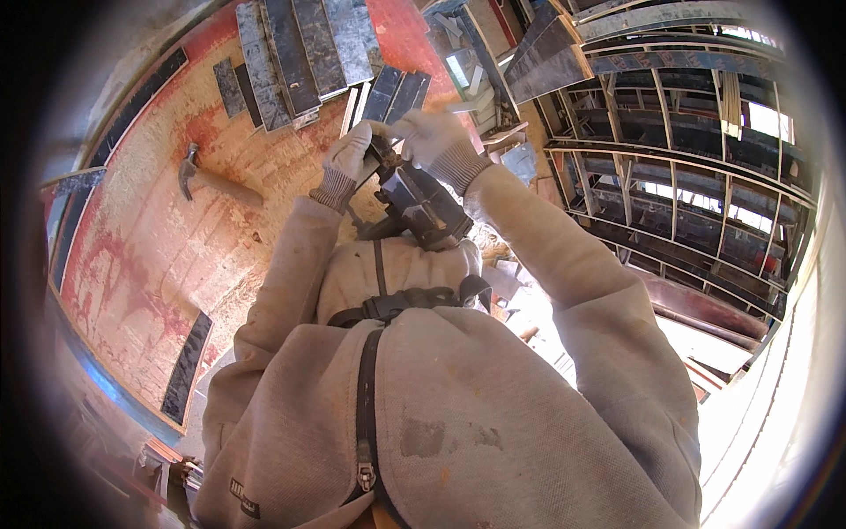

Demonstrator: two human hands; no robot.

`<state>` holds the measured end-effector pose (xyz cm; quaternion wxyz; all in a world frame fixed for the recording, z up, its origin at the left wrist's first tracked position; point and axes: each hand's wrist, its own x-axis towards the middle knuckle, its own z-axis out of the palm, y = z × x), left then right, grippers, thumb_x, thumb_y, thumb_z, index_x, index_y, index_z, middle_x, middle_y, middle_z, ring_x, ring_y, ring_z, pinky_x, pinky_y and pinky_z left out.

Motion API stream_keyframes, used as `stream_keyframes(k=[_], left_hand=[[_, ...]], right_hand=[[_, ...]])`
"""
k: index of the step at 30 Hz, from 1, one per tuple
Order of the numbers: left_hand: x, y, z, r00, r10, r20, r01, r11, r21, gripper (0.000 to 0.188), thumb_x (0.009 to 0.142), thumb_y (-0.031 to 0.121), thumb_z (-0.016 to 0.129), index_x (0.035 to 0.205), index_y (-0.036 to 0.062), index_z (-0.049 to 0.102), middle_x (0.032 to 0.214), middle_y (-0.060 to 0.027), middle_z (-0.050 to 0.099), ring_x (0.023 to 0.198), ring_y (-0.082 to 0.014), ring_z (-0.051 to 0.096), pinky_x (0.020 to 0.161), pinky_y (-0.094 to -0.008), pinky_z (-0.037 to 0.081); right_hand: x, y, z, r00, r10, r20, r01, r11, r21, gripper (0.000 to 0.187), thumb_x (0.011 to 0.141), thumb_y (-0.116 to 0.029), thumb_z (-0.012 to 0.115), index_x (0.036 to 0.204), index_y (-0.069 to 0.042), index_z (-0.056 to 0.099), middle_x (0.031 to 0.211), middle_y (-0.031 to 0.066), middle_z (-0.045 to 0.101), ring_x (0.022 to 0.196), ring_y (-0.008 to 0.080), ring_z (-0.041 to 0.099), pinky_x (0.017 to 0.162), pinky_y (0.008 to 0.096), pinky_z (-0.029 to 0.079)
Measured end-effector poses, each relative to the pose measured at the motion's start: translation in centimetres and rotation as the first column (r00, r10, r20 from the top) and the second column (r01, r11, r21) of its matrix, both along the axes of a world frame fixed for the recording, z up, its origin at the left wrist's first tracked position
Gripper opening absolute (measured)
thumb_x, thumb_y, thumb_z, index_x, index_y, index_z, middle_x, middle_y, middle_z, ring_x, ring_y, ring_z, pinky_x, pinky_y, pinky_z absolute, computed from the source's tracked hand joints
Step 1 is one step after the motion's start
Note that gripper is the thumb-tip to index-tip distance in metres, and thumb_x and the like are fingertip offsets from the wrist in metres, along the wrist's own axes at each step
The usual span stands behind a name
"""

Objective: The person installs dark rectangular tiles onto a wooden subfloor using a pneumatic nail gun and a hammer. They pick up tiles, position them, and fasten them in place, occasionally tapping with the hammer to adjust fit.

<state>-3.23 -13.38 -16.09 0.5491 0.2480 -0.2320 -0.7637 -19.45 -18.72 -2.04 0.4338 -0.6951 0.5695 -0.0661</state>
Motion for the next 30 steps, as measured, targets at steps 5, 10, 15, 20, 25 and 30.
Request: stream_keyframes(k=[5,10,15,20,25,30], left_hand=[[-0.1,0.1,-0.5,0.999,-0.001,-0.046,0.0,1.0,-0.007,0.048,0.111,0.045,0.05,0.118,-0.0003,0.067,0.102,-0.0043,0.065,0.09,-0.0131,0.062,0.085,-0.0301,0.055],[-0.2,0.5,0.0,0.991,-0.019,0.132,0.028,0.997,-0.066,0.03,0.106,0.031,0.065,0.114,0.0022,0.069,0.103,-0.0018,0.064,0.095,-0.0117,0.06,0.086,-0.0299,0.052],[-0.5,1.0,1.6,0.823,0.182,0.539,-0.06,0.97,-0.236,0.013,0.096,0.015,0.077,0.095,0.0022,0.075,0.097,-0.0013,0.064,0.095,-0.0132,0.057,0.086,-0.0316,0.049],[-0.3,1.1,2.3,0.869,0.094,0.486,-0.071,0.995,-0.066,0.015,0.096,0.014,0.077,0.093,0.0003,0.074,0.093,-0.0029,0.062,0.094,-0.0149,0.058,0.086,-0.0335,0.049],[-0.2,1.2,2.2,0.879,0.06,0.472,-0.027,0.997,-0.076,0.016,0.098,0.015,0.075,0.104,0.0006,0.075,0.1,-0.0002,0.065,0.093,-0.0111,0.059,0.083,-0.0278,0.051],[-0.3,1.0,1.9,0.841,0.096,0.533,-0.02,0.989,-0.146,0.015,0.098,0.014,0.074,0.101,-0.0003,0.074,0.099,-0.0009,0.063,0.094,-0.0123,0.058,0.083,-0.0288,0.049]], right_hand=[[-0.3,0.4,-1.2,0.998,0.033,-0.058,-0.04,0.992,-0.122,0.015,0.101,-0.018,0.058,0.101,-0.009,0.07,0.074,0.0095,0.072,0.065,0.0236,0.072,0.058,0.0366,0.056],[1.3,0.4,0.3,0.793,0.224,-0.567,-0.519,0.736,-0.435,0.028,0.103,-0.03,0.058,0.097,-0.004,0.07,0.069,0.0138,0.066,0.063,0.0241,0.069,0.058,0.0366,0.056],[2.4,-2.6,3.9,0.827,0.265,-0.495,-0.132,0.949,0.287,0.036,0.101,-0.032,0.054,0.103,0.001,0.068,0.082,0.0184,0.074,0.077,0.0317,0.075,0.071,0.0447,0.059],[0.4,-3.2,3.7,0.508,0.392,-0.767,-0.847,0.39,-0.362,0.039,0.108,-0.037,0.053,0.131,-0.007,0.061,0.124,0.0096,0.073,0.116,0.0256,0.07,0.095,0.0448,0.059],[-0.3,-4.2,2.6,0.342,0.612,-0.714,-0.891,0.452,-0.04,0.041,0.09,-0.02,0.073,0.128,-0.017,0.06,0.111,0.0065,0.069,0.109,0.0284,0.069,0.092,0.0402,0.056],[-0.8,-3.8,2.1,0.337,0.574,-0.746,-0.818,0.571,0.07,0.026,0.086,-0.012,0.071,0.109,-0.017,0.059,0.1,0.0052,0.066,0.093,0.0283,0.069,0.083,0.0423,0.055]])
